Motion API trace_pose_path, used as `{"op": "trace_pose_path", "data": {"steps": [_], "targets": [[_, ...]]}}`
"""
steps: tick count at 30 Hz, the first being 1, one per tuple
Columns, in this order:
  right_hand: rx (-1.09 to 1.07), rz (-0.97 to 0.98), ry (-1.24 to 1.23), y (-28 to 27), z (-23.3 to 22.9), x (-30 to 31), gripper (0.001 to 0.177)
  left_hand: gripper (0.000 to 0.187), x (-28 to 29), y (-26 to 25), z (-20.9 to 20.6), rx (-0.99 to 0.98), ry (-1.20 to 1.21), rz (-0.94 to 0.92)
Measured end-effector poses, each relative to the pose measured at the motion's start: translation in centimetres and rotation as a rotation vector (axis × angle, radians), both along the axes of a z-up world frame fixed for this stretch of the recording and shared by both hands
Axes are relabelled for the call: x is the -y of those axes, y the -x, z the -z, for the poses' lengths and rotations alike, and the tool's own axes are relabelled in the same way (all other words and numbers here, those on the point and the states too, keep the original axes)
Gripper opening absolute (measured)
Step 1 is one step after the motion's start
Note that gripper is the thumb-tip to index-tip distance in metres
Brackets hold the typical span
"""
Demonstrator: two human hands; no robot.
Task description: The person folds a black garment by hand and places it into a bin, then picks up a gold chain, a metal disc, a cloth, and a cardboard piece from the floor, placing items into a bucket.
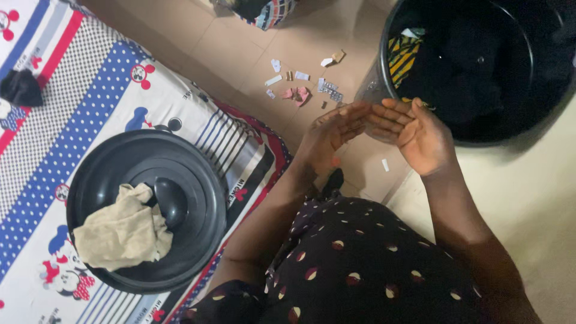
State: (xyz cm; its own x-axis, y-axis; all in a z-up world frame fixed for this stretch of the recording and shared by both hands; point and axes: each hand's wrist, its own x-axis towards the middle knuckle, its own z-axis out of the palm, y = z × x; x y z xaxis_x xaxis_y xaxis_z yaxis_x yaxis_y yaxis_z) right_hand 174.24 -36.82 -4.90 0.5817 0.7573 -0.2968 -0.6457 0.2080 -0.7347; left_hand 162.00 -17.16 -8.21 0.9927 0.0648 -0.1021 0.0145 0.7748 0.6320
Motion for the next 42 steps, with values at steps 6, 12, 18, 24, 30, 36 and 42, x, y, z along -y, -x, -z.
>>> {"op": "trace_pose_path", "data": {"steps": [6,12,18,24,30,36,42], "targets": [[0.078,-0.151,0.031,-5.3,0.7,-3.6,0.057,0.051,-1.6,-2.3,-0.2,-0.013,0.008,-0.166],[0.021,-0.322,0.005,-9.5,2.6,-9.3,0.058,0.053,-5.6,-3.5,0.6,-0.062,0.003,-0.28],[-0.019,-0.39,0.097,-14.5,4.4,-16.4,0.058,0.054,-11.3,-7.9,4.2,-0.08,0.065,-0.37],[0.046,-0.447,0.103,-20.3,7.4,-23.7,0.053,0.054,-19.0,-12.7,8.2,-0.135,0.04,-0.349],[-0.124,-0.42,0.189,-23.9,15.1,-28.1,0.048,0.051,-25.0,-18.3,15.5,-0.264,0.048,-0.356],[-0.217,-0.45,0.423,-25.8,32.3,-29.4,0.043,0.047,-26.8,-20.0,30.9,-0.447,0.157,-0.462],[-0.211,-0.538,0.742,-27.4,51.3,-30.1,0.04,0.044,-25.1,-19.2,51.0,-0.797,0.225,-0.542]]}}
